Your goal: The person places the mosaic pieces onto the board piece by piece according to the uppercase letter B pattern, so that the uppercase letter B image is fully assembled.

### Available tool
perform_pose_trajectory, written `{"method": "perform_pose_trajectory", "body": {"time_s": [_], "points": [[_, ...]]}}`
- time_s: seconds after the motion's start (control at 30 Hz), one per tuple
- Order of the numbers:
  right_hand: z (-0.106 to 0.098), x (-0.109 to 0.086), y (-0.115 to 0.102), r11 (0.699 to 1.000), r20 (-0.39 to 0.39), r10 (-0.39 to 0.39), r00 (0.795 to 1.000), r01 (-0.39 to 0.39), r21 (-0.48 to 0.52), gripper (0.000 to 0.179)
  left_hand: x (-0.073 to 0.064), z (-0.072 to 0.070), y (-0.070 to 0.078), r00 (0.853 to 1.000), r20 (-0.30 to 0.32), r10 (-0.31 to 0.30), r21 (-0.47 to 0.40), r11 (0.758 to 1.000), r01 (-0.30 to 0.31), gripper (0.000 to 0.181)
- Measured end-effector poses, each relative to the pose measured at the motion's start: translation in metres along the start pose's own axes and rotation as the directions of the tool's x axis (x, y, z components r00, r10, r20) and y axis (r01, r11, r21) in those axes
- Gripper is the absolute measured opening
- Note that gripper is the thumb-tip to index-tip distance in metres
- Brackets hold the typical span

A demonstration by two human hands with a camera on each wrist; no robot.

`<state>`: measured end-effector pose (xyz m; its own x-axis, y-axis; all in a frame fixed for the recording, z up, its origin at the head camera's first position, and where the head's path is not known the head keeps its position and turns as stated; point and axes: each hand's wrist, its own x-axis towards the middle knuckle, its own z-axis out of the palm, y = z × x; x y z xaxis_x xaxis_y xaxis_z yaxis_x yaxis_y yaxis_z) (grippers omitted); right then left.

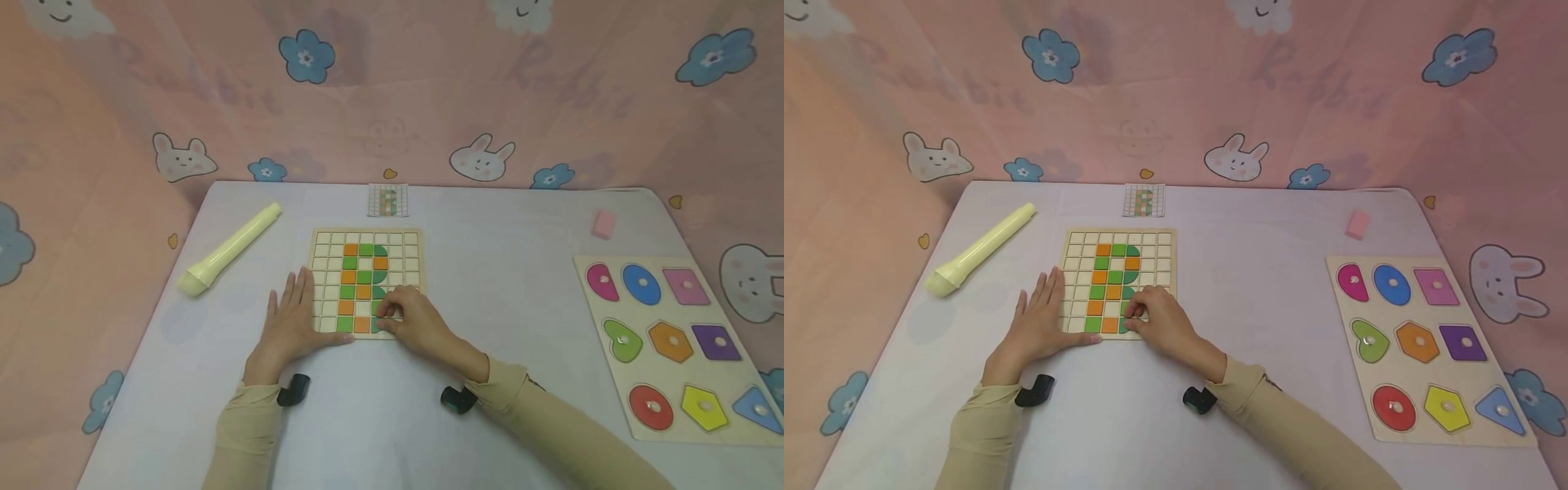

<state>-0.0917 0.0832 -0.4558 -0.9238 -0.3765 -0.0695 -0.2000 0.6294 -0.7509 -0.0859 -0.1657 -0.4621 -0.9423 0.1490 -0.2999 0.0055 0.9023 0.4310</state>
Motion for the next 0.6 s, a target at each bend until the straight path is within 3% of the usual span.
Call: {"method": "perform_pose_trajectory", "body": {"time_s": [0.6], "points": [[0.0054,0.0007,0.0013,1.000,-0.050,0.007,0.999,-0.007,0.015,0.017,-0.0014,-0.0025,0.0036,1.000,0.003,-0.004,0.010,1.000,0.004,0.148]]}}
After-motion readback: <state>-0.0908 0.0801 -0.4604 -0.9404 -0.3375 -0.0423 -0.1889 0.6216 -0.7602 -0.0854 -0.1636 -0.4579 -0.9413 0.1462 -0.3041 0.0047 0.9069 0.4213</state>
